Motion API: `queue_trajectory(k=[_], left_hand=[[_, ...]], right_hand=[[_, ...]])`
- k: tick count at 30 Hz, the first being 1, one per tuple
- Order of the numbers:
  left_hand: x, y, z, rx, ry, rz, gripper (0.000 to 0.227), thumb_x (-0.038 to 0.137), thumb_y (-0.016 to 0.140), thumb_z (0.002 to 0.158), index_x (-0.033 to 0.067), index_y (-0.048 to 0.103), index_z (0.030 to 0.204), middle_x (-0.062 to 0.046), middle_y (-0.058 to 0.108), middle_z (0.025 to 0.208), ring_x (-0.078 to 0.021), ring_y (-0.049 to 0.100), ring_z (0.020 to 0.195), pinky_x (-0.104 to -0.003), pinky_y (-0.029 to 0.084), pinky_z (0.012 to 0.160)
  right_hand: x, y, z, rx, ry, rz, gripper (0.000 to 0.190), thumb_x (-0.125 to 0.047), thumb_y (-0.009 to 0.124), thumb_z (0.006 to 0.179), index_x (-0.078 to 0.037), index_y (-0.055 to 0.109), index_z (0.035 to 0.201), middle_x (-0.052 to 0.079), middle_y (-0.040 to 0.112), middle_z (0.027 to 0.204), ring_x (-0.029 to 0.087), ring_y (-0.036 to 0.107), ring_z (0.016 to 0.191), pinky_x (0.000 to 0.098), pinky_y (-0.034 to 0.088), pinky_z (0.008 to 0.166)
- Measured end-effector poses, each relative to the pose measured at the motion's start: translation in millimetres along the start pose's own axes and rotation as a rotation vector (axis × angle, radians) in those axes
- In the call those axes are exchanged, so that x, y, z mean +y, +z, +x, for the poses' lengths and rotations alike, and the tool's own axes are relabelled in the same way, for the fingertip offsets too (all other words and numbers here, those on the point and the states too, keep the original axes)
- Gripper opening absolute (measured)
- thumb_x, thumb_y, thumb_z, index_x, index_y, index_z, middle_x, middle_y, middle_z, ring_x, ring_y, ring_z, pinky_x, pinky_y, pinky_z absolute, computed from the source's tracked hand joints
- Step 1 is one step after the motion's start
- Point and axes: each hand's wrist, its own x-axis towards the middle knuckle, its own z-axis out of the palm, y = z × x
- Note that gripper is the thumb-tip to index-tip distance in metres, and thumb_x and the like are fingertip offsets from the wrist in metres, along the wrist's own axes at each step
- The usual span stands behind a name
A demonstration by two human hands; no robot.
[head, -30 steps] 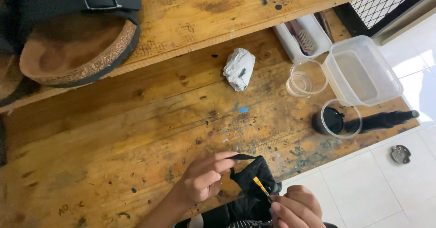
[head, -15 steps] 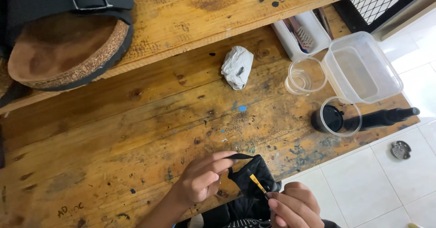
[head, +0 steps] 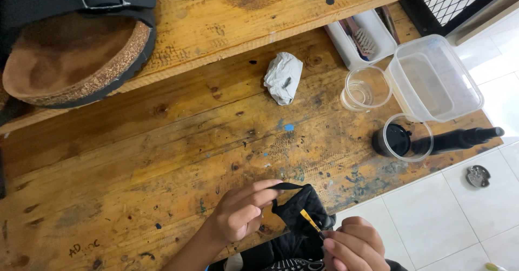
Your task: Using a small paintbrush to apply black paint to a fabric strap on a workbench.
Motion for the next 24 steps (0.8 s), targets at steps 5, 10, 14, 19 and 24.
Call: queue_trajectory(k=[5,10,14,19,24], left_hand=[[0.4,0.1,-1.2,0.002,-0.006,-0.008,0.054,-0.025,0.051,0.093,0.0078,0.025,0.127,-0.034,0.063,0.105,-0.0578,0.071,0.102,-0.047,0.058,0.059],[-0.4,-0.2,-4.3,-0.012,-0.018,0.003,0.053,-0.022,0.055,0.094,0.009,0.025,0.125,-0.034,0.065,0.107,-0.0585,0.071,0.105,-0.043,0.052,0.054],[0.6,-0.5,-2.4,-0.011,-0.008,0.018,0.059,-0.025,0.053,0.092,0.0092,0.024,0.13,-0.033,0.065,0.106,-0.0575,0.072,0.105,-0.041,0.048,0.053],[4.5,-2.2,7.2,-0.018,-0.028,0.046,0.045,-0.021,0.058,0.093,0.0073,0.025,0.103,-0.034,0.066,0.104,-0.0575,0.072,0.104,-0.041,0.052,0.05],[1.4,0.0,-2.8,-0.027,-0.027,0.016,0.051,-0.023,0.055,0.093,0.0085,0.025,0.12,-0.033,0.063,0.105,-0.0585,0.07,0.106,-0.041,0.048,0.053]], right_hand=[[3.9,0.6,-0.4,0.007,-0.02,-0.004,0.034,-0.031,0.05,0.103,-0.009,0.069,0.084,0.005,0.071,0.073,0.013,0.062,0.067,0.0272,0.055,0.058],[2.4,3.6,1.9,0.026,-0.03,0.005,0.031,-0.029,0.053,0.1,-0.009,0.067,0.081,0.004,0.069,0.071,0.013,0.062,0.065,0.0272,0.054,0.056],[7.1,-5.8,-5.7,-0.017,-0.042,0.01,0.018,-0.021,0.058,0.097,-0.009,0.067,0.085,0.005,0.07,0.075,0.013,0.062,0.068,0.0263,0.057,0.058],[2.8,4.4,4.0,0.012,-0.059,0.005,0.033,-0.029,0.05,0.103,-0.009,0.068,0.085,0.005,0.071,0.074,0.013,0.063,0.068,0.0279,0.055,0.058],[9.1,-2.3,-0.8,0.033,-0.103,0.002,0.025,-0.026,0.056,0.099,-0.009,0.066,0.083,0.004,0.068,0.069,0.012,0.059,0.063,0.0255,0.054,0.055]])
